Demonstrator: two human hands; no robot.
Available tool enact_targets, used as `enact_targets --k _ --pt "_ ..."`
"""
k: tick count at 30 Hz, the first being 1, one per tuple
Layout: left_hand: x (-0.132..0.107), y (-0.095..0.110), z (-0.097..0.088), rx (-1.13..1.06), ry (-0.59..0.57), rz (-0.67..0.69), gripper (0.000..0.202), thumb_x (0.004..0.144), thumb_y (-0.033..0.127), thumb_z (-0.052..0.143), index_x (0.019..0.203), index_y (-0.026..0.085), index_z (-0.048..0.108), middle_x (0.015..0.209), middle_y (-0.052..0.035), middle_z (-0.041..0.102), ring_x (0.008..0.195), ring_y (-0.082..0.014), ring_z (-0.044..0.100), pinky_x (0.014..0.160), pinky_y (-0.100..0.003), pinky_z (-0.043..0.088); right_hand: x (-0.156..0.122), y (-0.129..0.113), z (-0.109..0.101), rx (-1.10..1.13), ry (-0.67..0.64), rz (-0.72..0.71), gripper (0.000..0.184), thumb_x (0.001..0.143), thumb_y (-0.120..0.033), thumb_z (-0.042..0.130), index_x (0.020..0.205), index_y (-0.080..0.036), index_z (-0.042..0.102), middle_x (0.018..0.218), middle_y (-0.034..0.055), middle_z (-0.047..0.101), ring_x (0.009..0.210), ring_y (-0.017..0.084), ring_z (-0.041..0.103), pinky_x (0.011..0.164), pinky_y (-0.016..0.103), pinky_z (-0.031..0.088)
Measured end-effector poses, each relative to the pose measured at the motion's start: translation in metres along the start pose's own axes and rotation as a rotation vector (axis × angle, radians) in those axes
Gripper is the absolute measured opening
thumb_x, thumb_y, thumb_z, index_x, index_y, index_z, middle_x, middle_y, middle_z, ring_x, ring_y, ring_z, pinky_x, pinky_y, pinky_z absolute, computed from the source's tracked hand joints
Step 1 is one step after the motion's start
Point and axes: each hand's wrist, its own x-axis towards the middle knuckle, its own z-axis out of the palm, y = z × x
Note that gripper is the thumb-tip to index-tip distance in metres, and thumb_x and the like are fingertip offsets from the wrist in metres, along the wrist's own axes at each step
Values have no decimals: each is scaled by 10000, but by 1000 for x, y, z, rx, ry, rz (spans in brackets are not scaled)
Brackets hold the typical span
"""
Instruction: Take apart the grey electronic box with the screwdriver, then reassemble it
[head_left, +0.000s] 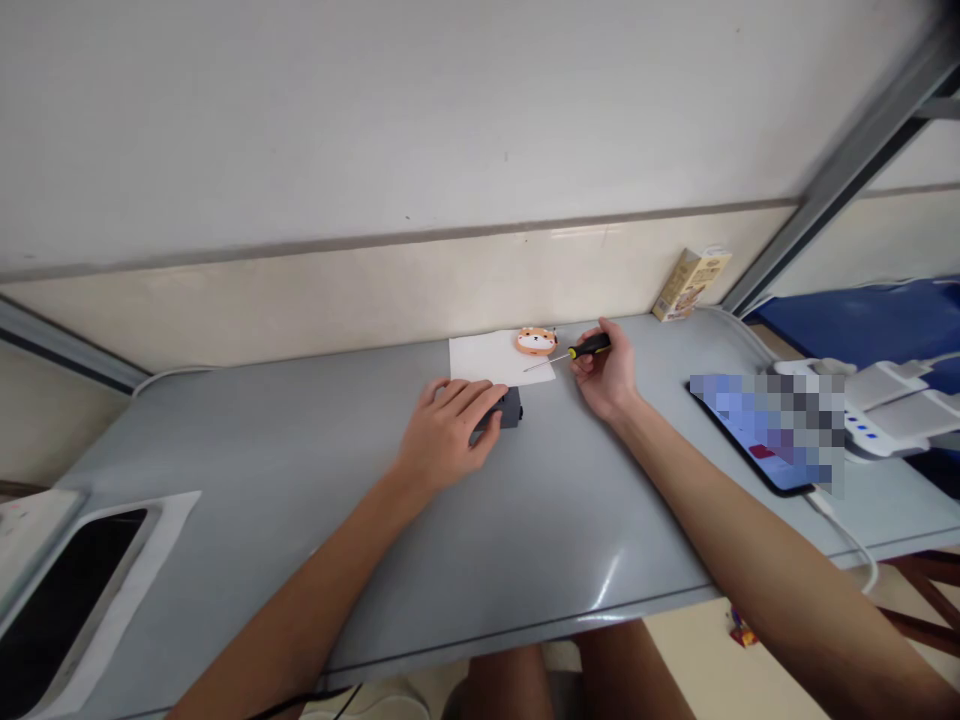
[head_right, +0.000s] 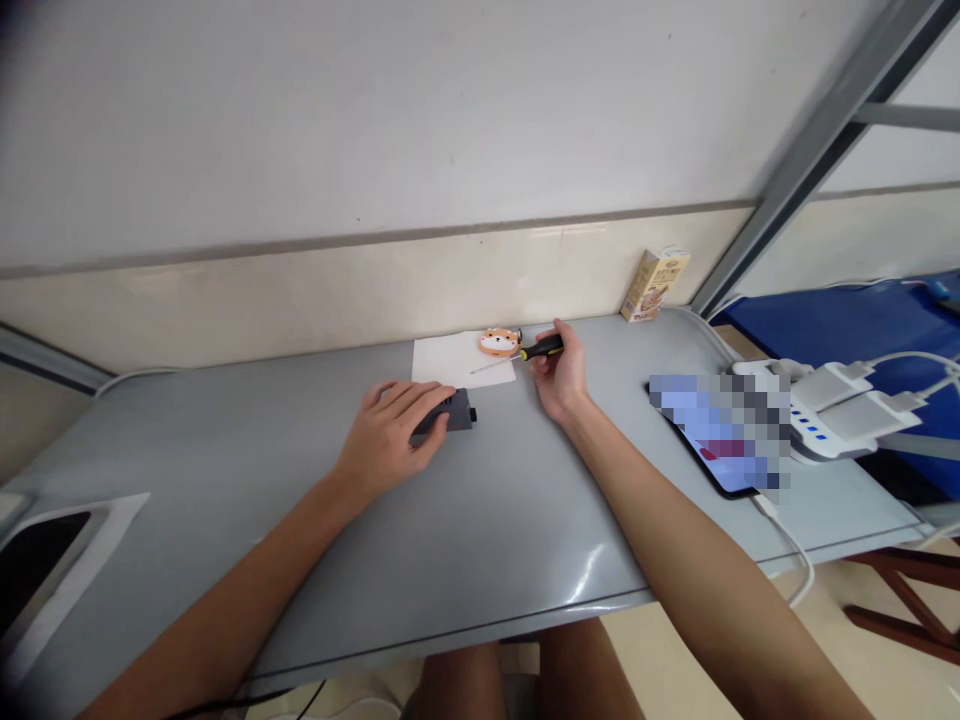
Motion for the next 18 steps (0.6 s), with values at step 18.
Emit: enact_targets --k 18 --pt "-3 -26 -28 -286 -199 -144 409 927 161 568 1327 246 578 1267 -70 697 1096 -231 679 942 -389 553 7 -13 -9 -176 147 -201 312 840 -414 677 640 -202 566 625 -26 537 412 44 341 377 240 234"
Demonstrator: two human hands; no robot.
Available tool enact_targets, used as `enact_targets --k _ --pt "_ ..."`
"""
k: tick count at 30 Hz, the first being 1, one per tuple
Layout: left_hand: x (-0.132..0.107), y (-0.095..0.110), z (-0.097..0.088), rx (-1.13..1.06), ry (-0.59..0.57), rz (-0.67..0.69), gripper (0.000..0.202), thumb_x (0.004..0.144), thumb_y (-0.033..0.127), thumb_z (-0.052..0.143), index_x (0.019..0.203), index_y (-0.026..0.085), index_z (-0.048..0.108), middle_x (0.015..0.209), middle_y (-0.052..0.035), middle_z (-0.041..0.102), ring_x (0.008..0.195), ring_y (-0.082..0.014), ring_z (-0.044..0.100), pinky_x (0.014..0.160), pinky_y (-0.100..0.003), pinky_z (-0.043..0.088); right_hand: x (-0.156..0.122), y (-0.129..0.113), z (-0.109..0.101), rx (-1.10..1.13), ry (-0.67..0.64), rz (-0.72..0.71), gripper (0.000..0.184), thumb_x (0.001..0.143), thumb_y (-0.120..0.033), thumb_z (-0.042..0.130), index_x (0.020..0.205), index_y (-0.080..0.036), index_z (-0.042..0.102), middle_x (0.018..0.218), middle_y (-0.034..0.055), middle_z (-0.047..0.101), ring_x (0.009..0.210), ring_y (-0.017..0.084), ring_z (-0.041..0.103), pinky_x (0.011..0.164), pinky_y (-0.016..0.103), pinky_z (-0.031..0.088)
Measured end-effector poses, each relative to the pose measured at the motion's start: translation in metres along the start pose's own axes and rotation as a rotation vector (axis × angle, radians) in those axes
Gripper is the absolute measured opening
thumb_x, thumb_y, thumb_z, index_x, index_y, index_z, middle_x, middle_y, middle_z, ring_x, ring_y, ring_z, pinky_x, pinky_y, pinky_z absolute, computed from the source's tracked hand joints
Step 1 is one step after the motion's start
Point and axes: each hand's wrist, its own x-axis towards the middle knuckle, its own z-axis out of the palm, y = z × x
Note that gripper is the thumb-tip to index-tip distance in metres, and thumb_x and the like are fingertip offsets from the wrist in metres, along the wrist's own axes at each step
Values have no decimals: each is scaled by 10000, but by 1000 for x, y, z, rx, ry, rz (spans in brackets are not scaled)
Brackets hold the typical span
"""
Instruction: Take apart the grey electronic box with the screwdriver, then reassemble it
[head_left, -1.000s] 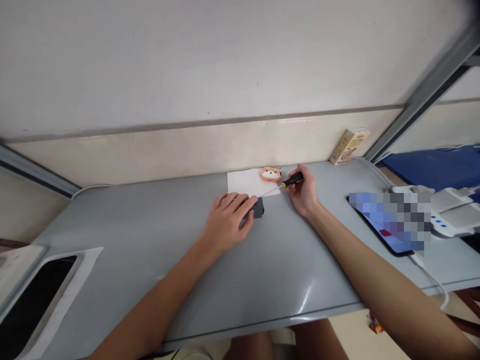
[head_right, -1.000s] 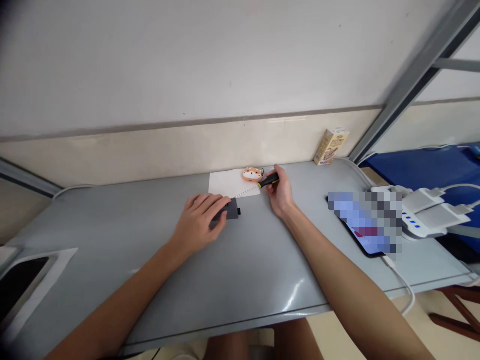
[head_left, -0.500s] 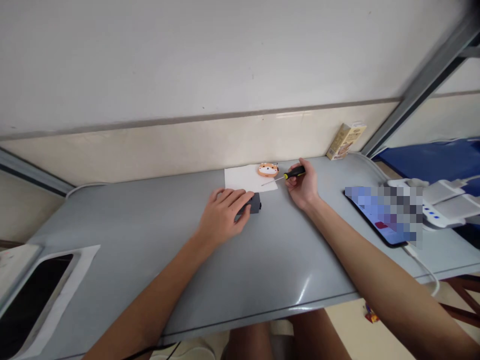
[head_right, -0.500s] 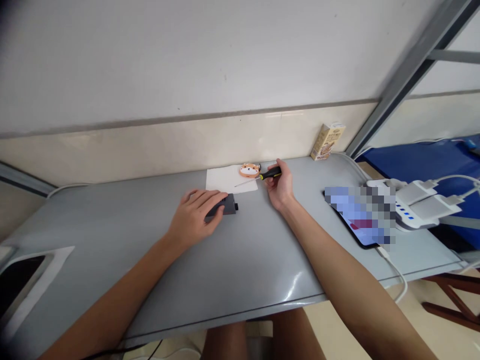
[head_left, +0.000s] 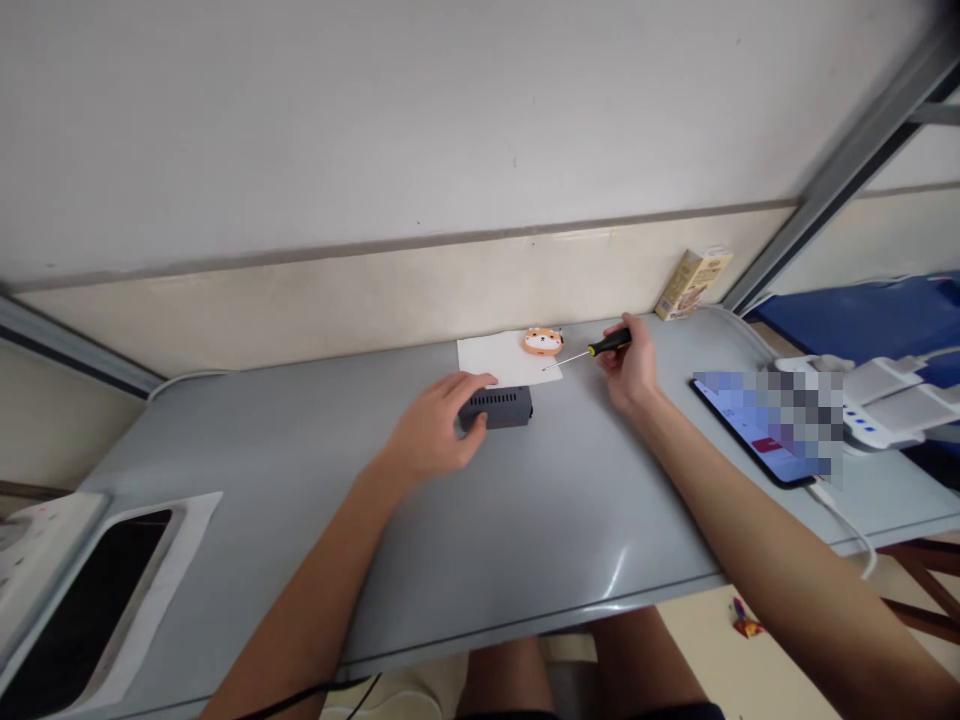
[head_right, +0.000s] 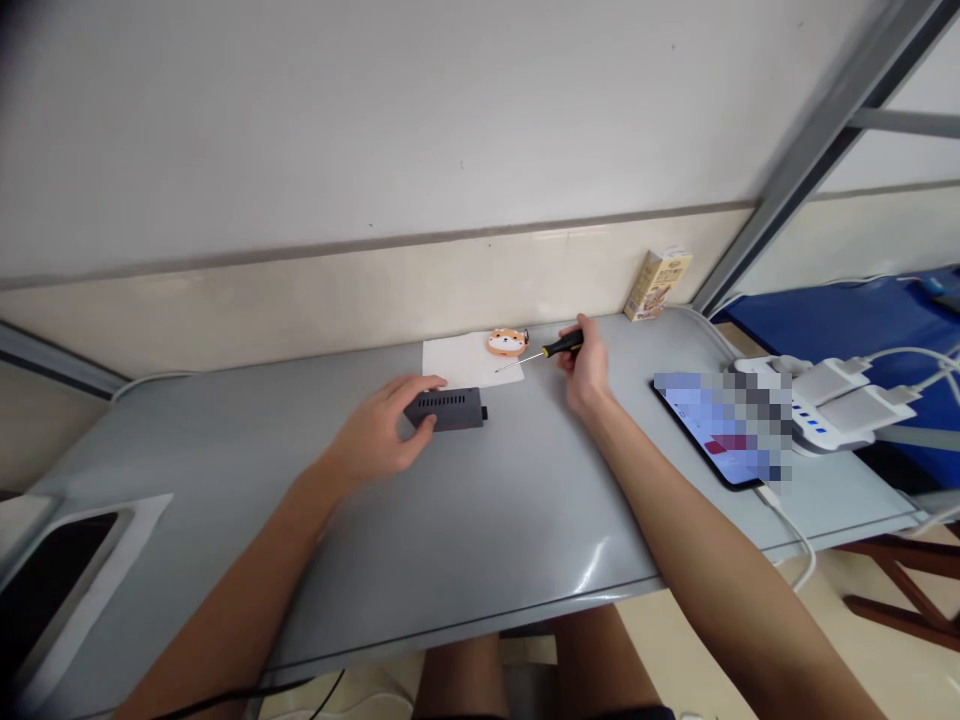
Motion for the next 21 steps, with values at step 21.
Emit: enact_targets --k 21 --pt "2 -24 45 -299 31 -402 286 1002 461 571 1075 271 772 1092 -25 773 997 -219 695 878 -354 559 -83 -12 7 -587 -563 -1021 434 942 -248 533 511 -197 515 466 -19 458 434 94 379 467 295 265"
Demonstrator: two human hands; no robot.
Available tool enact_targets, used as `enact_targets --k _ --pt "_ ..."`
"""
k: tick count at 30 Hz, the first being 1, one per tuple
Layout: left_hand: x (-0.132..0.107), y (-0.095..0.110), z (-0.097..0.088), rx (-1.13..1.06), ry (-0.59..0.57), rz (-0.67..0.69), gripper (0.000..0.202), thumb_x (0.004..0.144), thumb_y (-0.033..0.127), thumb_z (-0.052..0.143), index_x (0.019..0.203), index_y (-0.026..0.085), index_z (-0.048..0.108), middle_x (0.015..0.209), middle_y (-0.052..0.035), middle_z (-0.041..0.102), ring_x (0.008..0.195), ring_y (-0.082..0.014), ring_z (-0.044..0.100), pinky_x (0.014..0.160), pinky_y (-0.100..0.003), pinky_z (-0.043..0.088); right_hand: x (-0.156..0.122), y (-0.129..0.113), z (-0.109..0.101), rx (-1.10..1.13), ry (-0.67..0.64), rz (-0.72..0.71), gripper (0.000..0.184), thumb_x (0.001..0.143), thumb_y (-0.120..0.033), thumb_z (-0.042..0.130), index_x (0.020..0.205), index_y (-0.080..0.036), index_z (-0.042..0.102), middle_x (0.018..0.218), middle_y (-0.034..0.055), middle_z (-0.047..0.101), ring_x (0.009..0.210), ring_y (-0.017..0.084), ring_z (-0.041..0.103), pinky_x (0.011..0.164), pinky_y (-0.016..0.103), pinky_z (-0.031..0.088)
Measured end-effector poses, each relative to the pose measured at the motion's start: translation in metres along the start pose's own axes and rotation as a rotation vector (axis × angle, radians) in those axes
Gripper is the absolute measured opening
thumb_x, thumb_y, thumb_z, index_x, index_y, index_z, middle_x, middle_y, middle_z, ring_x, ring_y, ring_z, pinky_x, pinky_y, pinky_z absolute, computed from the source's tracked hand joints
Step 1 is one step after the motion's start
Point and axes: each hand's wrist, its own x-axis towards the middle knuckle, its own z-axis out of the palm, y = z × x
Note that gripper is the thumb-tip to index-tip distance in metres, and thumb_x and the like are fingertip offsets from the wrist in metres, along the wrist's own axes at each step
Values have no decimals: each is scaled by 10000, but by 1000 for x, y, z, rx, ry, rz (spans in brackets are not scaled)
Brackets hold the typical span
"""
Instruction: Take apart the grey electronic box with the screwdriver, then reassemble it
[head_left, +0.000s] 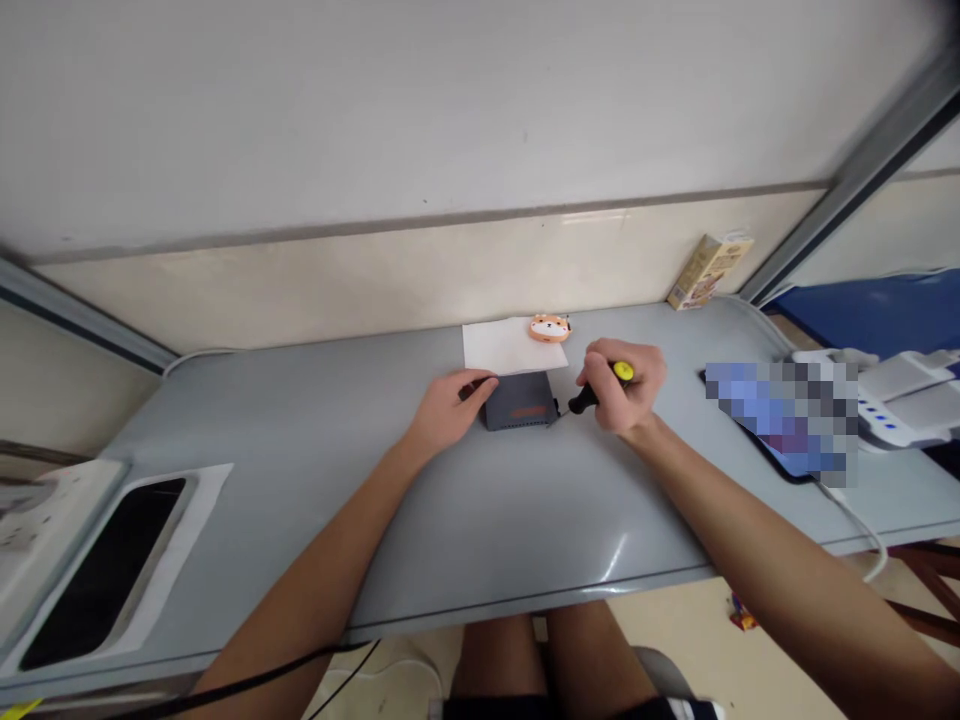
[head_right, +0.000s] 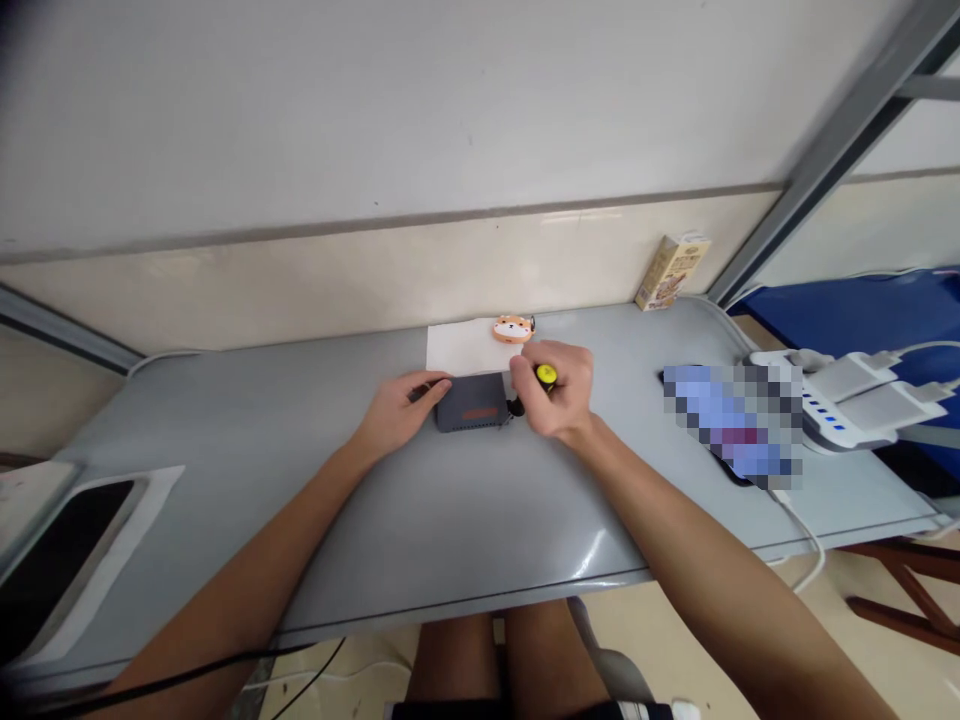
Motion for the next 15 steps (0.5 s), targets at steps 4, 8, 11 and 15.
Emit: enact_targets --k 4,8,11,15 --pt "1 4 0 70 6 47 251 1013 398 563 1055 260 768 1034 -24 762 977 -207 678 890 -357 541 -2 -8 5 -23 -19 -95 412 916 -203 520 510 -207 444 453 -22 414 428 98 343 467 310 227" --pt "2 4 2 92 29 61 208 1001 343 582 1023 243 763 966 -26 753 907 -194 675 822 -338 548 0 -9 7 -47 -23 -154 381 890 -175 517 533 -218 394 456 -33 356 437 103 311 476 314 219" --pt "2 3 5 128 67 104 184 994 311 585 1011 237 753 937 -28 743 893 -193 667 812 -337 551 1 -9 8 -79 -46 -240 357 856 -151 523 565 -226 330 486 -46 269 464 106 224 479 311 207" --pt "2 1 7 182 83 158 180 1002 271 563 1011 228 738 925 -31 734 926 -201 657 841 -350 551 2 -8 7 -94 -42 -276 348 849 -140 527 586 -230 317 500 -47 256 478 109 203 479 307 211"
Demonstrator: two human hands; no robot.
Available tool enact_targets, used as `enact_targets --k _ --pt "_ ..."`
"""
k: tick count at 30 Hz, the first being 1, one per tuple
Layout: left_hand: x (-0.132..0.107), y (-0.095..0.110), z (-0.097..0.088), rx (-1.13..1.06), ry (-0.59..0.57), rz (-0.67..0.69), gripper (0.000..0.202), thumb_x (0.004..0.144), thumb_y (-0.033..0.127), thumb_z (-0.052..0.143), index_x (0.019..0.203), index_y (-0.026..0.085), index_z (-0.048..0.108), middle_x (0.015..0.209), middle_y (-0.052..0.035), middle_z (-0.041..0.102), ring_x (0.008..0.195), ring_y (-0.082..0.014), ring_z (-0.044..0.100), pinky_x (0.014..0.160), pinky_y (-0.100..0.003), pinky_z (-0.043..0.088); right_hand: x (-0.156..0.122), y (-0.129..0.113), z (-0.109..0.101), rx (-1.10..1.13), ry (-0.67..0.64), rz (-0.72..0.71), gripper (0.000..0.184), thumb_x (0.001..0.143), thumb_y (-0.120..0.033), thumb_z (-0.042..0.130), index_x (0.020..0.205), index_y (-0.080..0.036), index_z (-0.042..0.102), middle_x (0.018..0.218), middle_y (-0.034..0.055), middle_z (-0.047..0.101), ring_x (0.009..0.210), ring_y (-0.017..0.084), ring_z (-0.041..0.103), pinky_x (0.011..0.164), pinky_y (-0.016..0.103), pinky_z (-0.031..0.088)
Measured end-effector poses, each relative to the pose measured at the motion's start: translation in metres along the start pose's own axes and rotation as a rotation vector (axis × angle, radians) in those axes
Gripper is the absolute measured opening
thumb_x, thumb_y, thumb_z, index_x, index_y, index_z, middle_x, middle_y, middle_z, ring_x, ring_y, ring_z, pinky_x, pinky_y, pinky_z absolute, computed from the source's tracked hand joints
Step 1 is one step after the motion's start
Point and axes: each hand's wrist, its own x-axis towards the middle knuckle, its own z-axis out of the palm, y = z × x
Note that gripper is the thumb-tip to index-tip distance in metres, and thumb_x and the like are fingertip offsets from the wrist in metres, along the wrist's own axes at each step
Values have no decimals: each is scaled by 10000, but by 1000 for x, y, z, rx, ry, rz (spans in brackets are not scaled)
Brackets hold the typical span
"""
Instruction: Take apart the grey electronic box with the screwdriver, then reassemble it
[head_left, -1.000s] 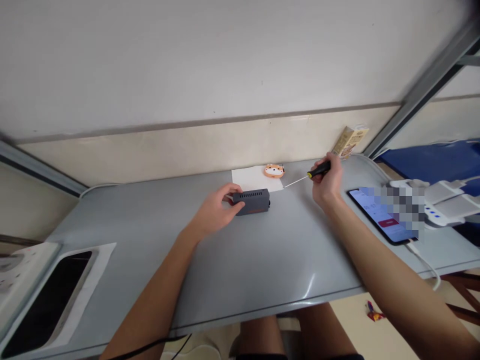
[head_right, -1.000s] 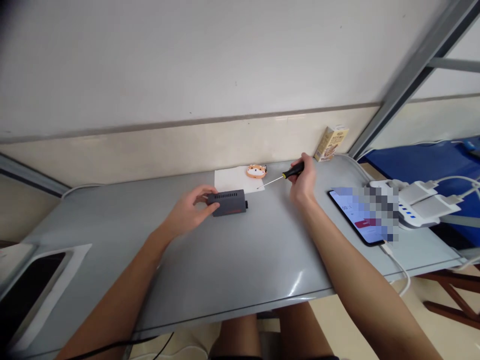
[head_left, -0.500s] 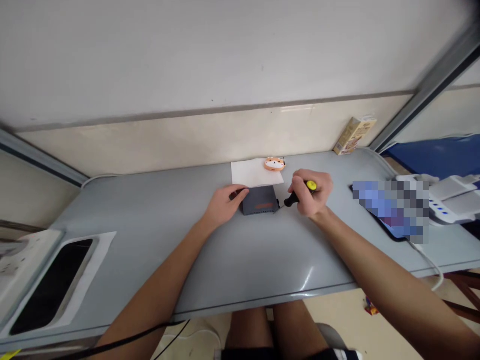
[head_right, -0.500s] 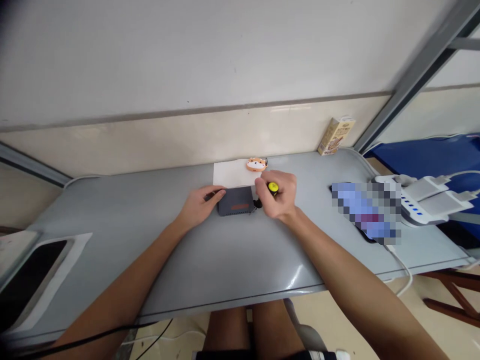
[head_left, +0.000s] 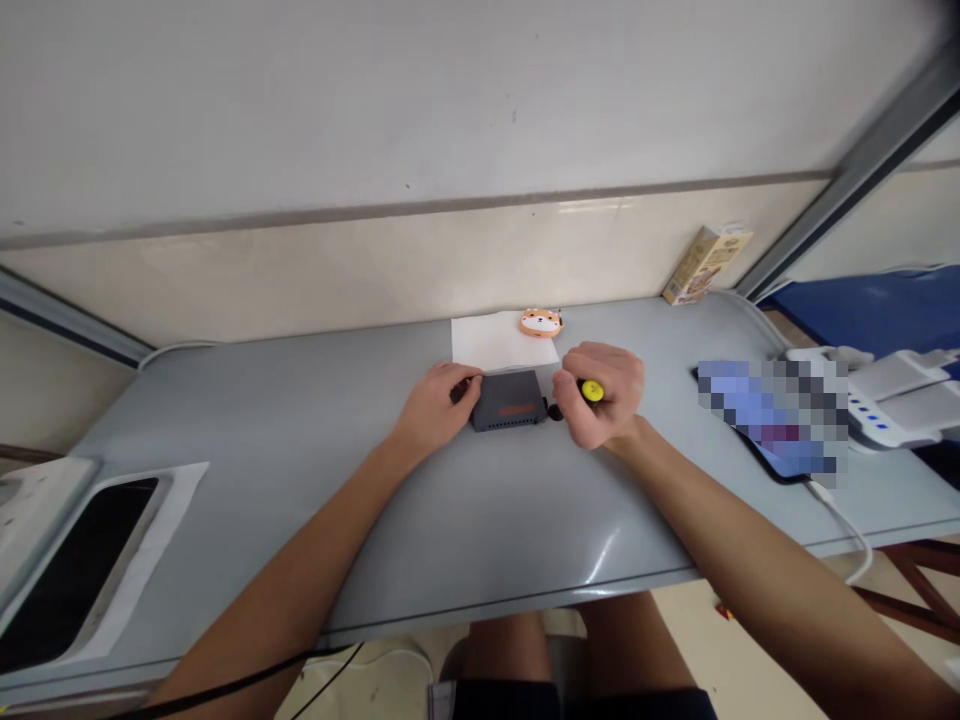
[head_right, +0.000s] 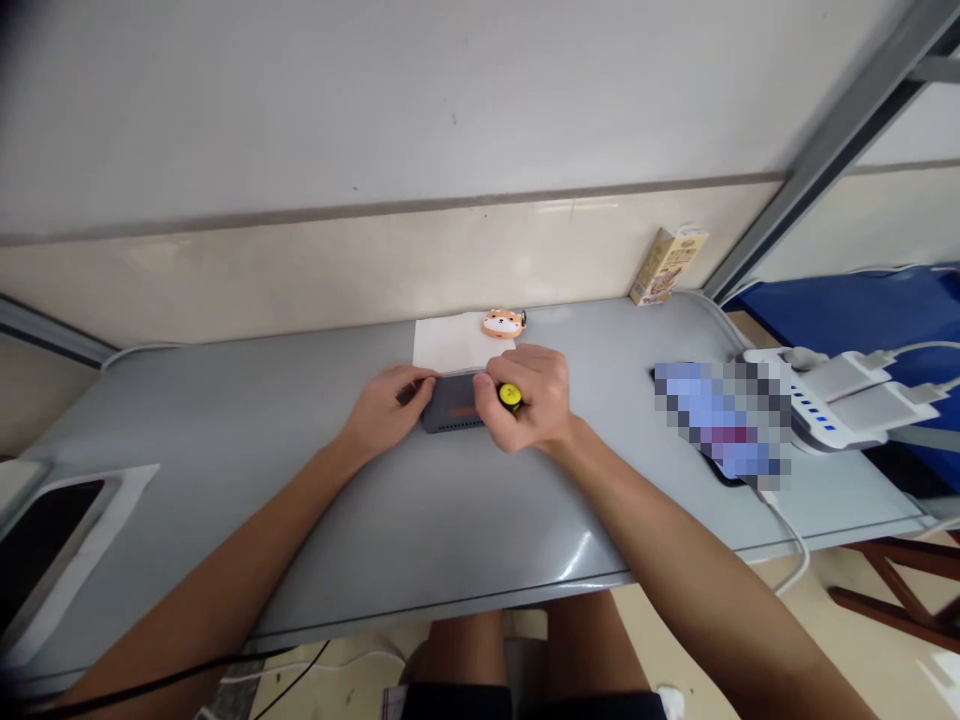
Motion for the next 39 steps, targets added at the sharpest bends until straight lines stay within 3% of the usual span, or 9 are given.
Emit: enact_targets --k 7,17,22,26,32,39 --pt "2 -1 -5 52 103 49 209 1023 221 510 1065 225 714 1031 -38 739 1051 -220 636 934 -387 524 0 5 -4 -33 20 61 388 894 -188 500 528 -224 376 445 -33 346 435 105 286 471 317 230" --pt "2 5 -4 38 220 213 198 1024 201 501 996 211 697 964 -43 723 964 -203 641 930 -381 525 -5 -5 3 54 15 249 390 927 -178 505 538 -200 475 476 -17 472 446 95 390 483 302 259" --pt "1 5 -3 20 196 251 180 1013 185 509 987 211 685 978 -42 722 970 -194 651 927 -365 528 -15 -13 17 123 -94 217 334 946 -182 525 614 -197 549 527 -14 518 500 105 449 526 281 349" --pt "-1 8 -6 10 161 228 184 1009 198 501 978 221 681 985 -39 724 982 -196 650 928 -368 528 -18 -15 20 154 -73 139 309 937 -169 537 631 -205 561 515 -18 516 502 114 454 530 284 355" --pt "-1 15 -11 19 137 229 198 998 219 486 970 225 683 969 -45 731 930 -198 653 919 -391 533 -15 -16 17 114 -44 240 364 966 -212 504 608 -202 566 524 -5 542 481 107 454 500 280 343" --pt "-1 18 -11 46 148 276 204 999 209 474 957 220 673 931 -43 726 889 -190 654 906 -377 536 -14 -17 17 121 -87 201 368 963 -225 502 605 -201 585 518 1 565 476 106 476 496 275 361"
